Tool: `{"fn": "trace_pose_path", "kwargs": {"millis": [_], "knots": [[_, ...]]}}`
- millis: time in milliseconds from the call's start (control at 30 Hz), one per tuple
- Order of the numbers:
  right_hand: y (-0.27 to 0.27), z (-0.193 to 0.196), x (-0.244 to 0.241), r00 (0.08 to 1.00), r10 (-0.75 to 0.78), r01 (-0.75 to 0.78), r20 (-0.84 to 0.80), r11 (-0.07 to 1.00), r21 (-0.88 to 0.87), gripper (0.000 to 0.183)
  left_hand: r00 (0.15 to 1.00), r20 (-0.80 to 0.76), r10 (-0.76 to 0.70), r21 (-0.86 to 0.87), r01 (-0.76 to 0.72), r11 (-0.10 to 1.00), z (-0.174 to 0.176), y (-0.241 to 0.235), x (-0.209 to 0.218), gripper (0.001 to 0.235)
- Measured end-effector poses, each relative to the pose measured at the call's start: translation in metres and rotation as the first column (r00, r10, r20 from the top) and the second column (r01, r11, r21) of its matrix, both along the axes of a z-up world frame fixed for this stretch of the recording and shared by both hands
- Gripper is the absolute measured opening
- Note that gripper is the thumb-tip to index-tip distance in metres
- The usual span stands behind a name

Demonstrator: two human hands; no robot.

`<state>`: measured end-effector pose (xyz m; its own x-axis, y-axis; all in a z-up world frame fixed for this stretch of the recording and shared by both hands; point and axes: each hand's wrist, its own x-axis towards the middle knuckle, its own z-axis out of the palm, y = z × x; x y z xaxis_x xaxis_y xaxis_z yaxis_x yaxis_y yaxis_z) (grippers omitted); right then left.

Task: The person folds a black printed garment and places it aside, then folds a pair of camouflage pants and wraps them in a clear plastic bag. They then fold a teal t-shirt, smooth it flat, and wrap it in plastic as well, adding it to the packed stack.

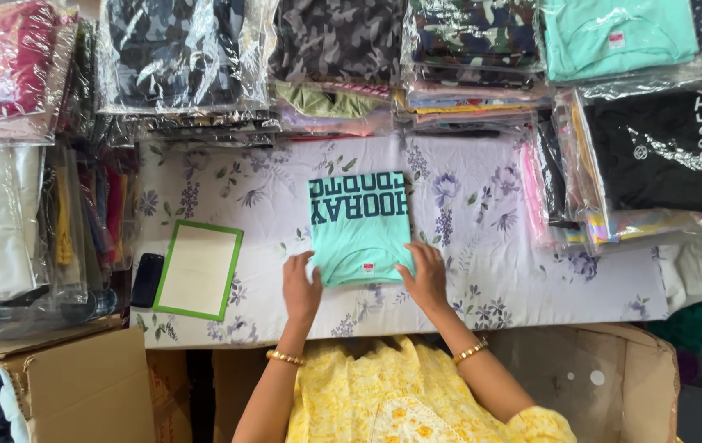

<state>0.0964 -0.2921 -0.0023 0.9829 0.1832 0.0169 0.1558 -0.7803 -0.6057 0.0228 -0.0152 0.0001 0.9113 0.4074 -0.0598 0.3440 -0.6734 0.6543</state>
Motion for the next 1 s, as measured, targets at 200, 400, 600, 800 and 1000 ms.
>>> {"fn": "trace_pose_path", "kwargs": {"millis": [200, 400, 600, 800, 1000], "knots": [[0.044, -0.008, -0.003, 0.925, 0.381, -0.368, 0.018, 0.905, -0.213, 0.084, 0.881, -0.139, -0.453, 0.343, 0.472, 0.812, -0.003, -0.034, 0.021, 0.068], [0.039, -0.014, -0.006, 0.889, 0.443, -0.455, -0.117, 0.820, -0.348, 0.092, 0.813, -0.286, -0.507, 0.323, 0.580, 0.748, -0.013, -0.037, 0.017, 0.079], [-0.013, -0.013, -0.040, 0.851, 0.517, -0.520, -0.090, 0.810, -0.269, 0.081, 0.738, -0.351, -0.576, 0.303, 0.672, 0.676, 0.015, -0.027, -0.002, 0.079], [-0.114, 0.014, -0.103, 0.955, 0.258, -0.248, 0.145, 0.965, -0.084, 0.049, 0.704, -0.359, -0.613, 0.180, 0.697, 0.695, 0.017, -0.002, -0.064, 0.078], [-0.250, -0.060, -0.173, 0.690, -0.677, 0.720, 0.257, 0.677, -0.149, 0.047, 0.890, -0.220, -0.400, 0.096, 0.427, 0.899, 0.028, 0.001, -0.074, 0.079]]}}
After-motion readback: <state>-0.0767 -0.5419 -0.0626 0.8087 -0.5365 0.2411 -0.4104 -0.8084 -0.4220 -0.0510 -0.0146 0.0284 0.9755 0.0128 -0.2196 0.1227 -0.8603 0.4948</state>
